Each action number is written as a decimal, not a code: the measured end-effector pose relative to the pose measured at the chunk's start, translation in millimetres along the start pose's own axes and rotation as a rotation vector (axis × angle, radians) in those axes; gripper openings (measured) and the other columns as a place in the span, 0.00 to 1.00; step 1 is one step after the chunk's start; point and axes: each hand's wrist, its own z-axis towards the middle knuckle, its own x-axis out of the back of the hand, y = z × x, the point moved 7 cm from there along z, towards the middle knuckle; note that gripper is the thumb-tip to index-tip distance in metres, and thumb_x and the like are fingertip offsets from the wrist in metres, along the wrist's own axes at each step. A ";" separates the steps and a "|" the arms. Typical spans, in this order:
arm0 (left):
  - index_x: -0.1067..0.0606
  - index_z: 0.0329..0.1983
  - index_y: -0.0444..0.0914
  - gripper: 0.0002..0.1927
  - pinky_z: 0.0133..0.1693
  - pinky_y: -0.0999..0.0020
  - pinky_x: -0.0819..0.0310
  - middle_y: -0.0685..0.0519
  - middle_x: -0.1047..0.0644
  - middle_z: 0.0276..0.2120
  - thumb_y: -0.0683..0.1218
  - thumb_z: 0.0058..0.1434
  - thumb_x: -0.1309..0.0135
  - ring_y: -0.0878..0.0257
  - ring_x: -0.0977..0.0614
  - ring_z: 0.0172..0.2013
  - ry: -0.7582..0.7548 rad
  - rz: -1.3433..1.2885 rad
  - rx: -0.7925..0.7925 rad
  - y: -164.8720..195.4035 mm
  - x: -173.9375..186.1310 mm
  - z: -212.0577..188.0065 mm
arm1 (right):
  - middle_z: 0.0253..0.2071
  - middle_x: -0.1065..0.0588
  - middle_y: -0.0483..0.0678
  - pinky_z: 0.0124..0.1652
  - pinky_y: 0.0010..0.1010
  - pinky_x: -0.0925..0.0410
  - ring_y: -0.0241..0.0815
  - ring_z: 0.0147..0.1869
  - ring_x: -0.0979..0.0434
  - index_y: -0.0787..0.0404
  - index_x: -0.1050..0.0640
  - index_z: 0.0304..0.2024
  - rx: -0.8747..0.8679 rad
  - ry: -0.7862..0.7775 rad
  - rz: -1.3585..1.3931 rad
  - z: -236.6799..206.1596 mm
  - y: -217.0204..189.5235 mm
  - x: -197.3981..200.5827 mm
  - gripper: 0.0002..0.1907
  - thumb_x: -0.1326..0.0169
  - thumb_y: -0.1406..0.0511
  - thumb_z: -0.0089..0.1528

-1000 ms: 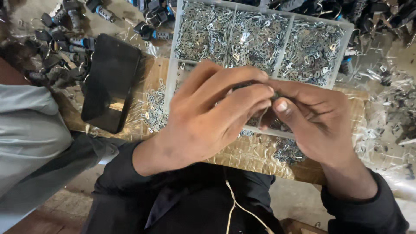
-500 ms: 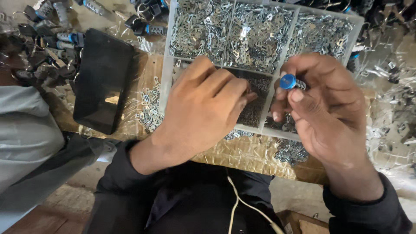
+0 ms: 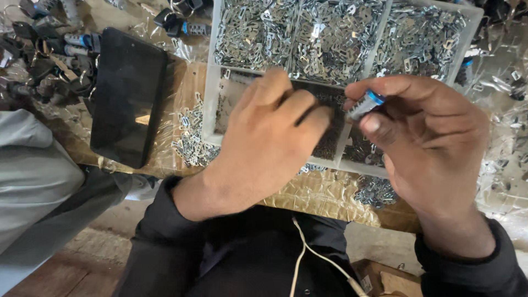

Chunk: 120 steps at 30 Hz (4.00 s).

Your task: The person assembles small keyed lock cores at a workbench. They hold a lock cylinder in one hand, pick tiny metal pins and springs from a compartment tray, and press the components into the cylinder by hand, repeating the process across multiple lock bodies.

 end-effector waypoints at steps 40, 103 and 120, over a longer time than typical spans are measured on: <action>0.20 0.46 0.39 0.09 0.41 0.71 0.31 0.56 0.17 0.39 0.40 0.64 0.33 0.69 0.21 0.36 0.271 -0.657 0.194 -6.3 22.0 6.3 | 0.54 0.27 0.59 0.43 0.23 0.19 0.42 0.50 0.18 0.70 0.25 0.48 0.246 -0.056 -0.482 -11.9 -17.3 -1.9 0.14 0.37 0.76 0.63; 0.28 0.46 0.32 0.08 0.36 0.80 0.16 0.48 0.17 0.41 0.35 0.68 0.40 0.70 0.14 0.39 0.167 -1.099 0.370 -11.9 3.6 -6.3 | 0.52 0.26 0.58 0.47 0.26 0.20 0.42 0.51 0.18 0.69 0.25 0.45 0.169 -0.067 -0.470 -9.1 -15.4 -4.7 0.14 0.36 0.77 0.60; 0.21 0.49 0.39 0.12 0.41 0.67 0.31 0.57 0.18 0.43 0.35 0.65 0.35 0.60 0.27 0.35 0.185 -0.408 0.087 -4.6 23.4 4.7 | 0.57 0.27 0.60 0.49 0.28 0.19 0.46 0.56 0.19 0.70 0.26 0.54 0.226 -0.027 -0.455 -7.9 -13.6 -1.1 0.19 0.35 0.77 0.62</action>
